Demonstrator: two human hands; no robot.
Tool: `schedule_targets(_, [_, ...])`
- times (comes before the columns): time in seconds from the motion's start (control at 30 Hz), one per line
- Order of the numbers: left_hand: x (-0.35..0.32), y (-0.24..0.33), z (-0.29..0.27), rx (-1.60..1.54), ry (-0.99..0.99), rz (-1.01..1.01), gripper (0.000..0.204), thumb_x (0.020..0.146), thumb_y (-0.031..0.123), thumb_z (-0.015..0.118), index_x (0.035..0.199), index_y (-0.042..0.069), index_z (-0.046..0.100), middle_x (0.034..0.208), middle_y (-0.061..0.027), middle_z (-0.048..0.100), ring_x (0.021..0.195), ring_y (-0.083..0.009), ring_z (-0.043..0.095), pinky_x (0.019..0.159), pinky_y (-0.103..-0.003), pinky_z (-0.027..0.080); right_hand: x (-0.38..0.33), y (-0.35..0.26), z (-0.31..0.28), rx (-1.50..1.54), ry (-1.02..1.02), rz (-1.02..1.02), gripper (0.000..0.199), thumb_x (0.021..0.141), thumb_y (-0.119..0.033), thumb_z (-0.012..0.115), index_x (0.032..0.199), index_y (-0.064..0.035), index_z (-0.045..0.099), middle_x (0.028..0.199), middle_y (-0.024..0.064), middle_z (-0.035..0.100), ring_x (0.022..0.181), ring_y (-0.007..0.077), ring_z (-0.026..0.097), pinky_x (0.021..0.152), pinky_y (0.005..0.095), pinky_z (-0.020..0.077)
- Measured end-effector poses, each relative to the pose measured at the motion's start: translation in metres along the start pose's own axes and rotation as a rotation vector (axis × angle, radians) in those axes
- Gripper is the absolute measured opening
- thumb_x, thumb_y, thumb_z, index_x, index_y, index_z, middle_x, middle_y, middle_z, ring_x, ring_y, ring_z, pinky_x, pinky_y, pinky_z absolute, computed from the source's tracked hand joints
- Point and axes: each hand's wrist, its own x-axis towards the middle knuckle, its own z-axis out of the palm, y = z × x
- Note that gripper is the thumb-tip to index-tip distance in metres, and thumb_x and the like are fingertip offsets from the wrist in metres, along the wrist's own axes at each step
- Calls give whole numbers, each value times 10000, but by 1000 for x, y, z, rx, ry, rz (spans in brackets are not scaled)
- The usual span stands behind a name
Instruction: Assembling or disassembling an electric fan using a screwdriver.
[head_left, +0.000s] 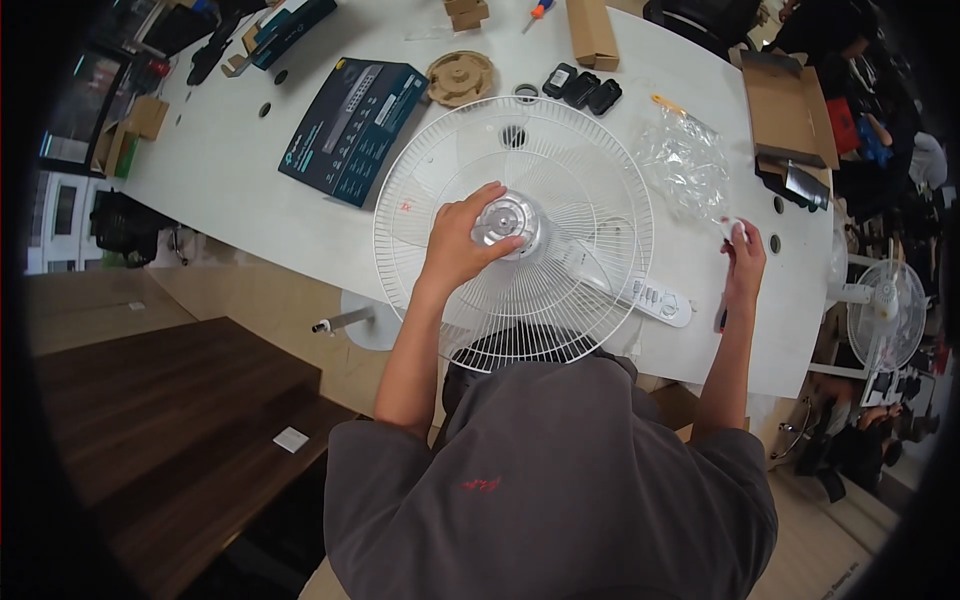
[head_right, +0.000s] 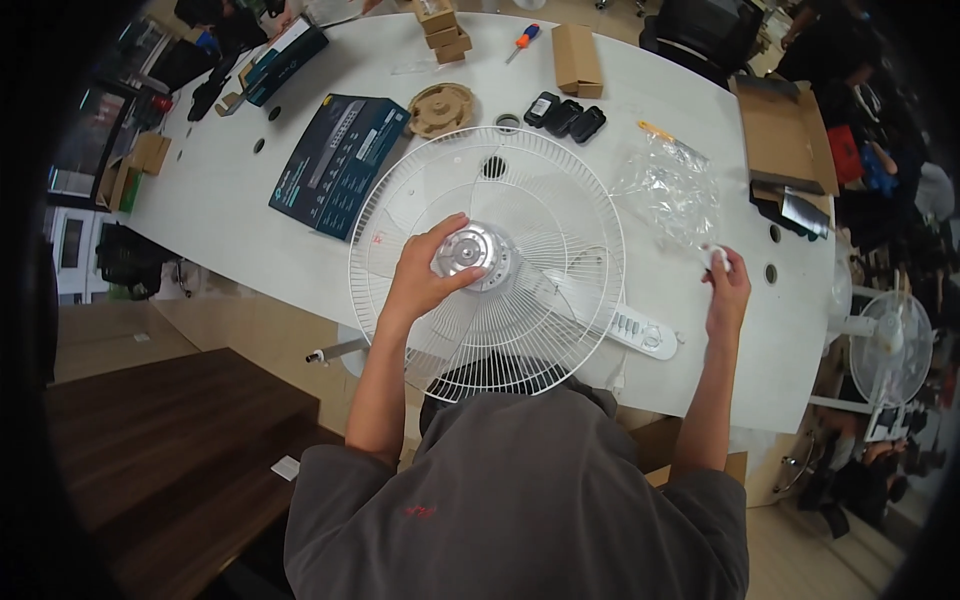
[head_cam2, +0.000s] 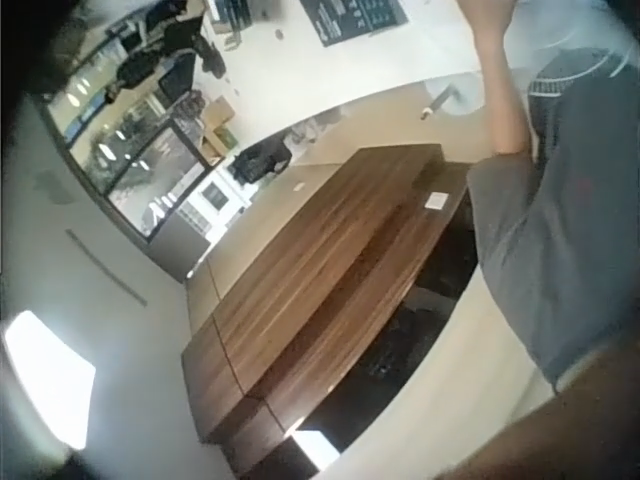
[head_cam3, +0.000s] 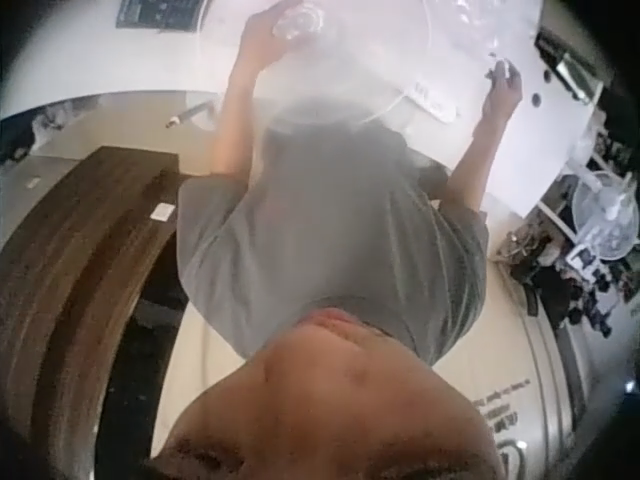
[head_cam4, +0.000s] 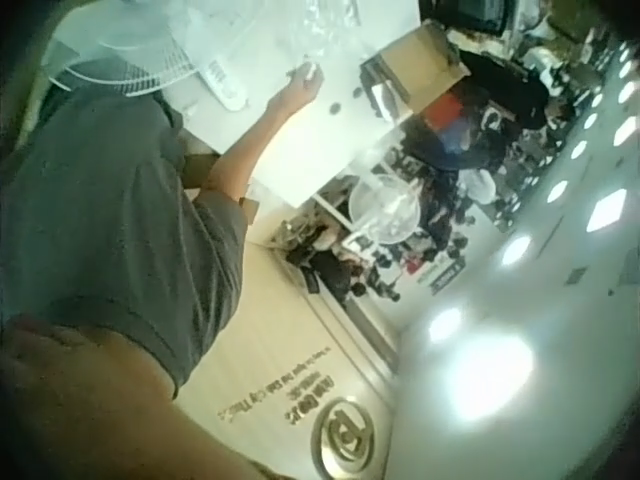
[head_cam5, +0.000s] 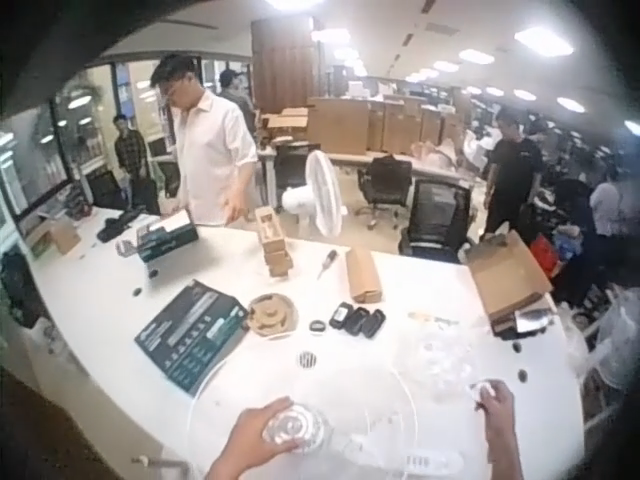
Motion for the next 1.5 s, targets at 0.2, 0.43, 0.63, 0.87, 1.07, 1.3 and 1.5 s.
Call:
schedule_targets(0.2, [0, -3, -1, 66, 22, 30, 740, 691, 397, 854, 1327, 118, 600, 1384, -103, 602, 1183, -289, 611, 1062, -408, 386, -65, -86, 184, 110, -751, -162, 397, 791, 53, 758, 1148, 22, 587, 1205, 84, 503, 1109, 171, 571, 939, 306, 498])
schedule_targets(0.43, [-7, -8, 8, 70, 69, 62, 793, 687, 501, 830, 1348, 142, 576, 1437, -100, 555, 1177, -282, 603, 1087, -438, 350, -69, -69, 268, -544, -802, -518, 343, 759, -76, 806, 1084, -53, 700, 917, 75, 660, 773, 143, 585, 665, 287, 497])
schedule_targets(0.63, [-11, -13, 12, 145, 86, 134, 1134, 595, 507, 874, 1488, 27, 366, 1412, -180, 549, 1200, -318, 582, 1082, -457, 344, -70, -68, 278, -541, -902, -523, 342, 773, -31, 775, 1105, -35, 694, 933, 105, 675, 709, 186, 611, 654, 301, 509])
schedule_targets(0.87, [-5, -3, -1, 65, -51, 49, 1220, 544, 449, 916, 1500, -4, 309, 1225, -217, 625, 1162, -340, 583, 1079, -451, 356, -60, -78, 288, -689, -992, -797, 292, 786, 32, 713, 1069, 12, 645, 1020, 152, 649, 808, 328, 661, 689, 383, 540])
schedule_targets(1.07, [-6, 4, -5, 14, -79, -79, 1212, 514, 380, 946, 1503, 75, 316, 1139, -220, 643, 1150, -397, 559, 1048, -443, 393, -55, -89, 294, -838, -1096, -847, 286, 773, 57, 725, 1046, 11, 653, 960, 155, 636, 790, 329, 665, 667, 372, 532])
schedule_targets(1.3, [-7, 2, -6, 20, -42, -40, 1218, 509, 376, 947, 1495, 50, 310, 1099, -223, 654, 1112, -386, 588, 1053, -437, 389, -52, -101, 295, -833, -1124, -822, 266, 749, 53, 708, 1007, 19, 651, 933, 170, 617, 822, 373, 635, 711, 435, 512])
schedule_targets(1.5, [-8, -1, -3, 57, -22, -23, 1228, 506, 406, 946, 1482, 8, 316, 1070, -232, 661, 1093, -356, 616, 1070, -421, 373, -49, -100, 297, -854, -1183, -847, 301, 751, 77, 724, 1039, 22, 657, 902, 148, 620, 778, 324, 650, 660, 387, 518])
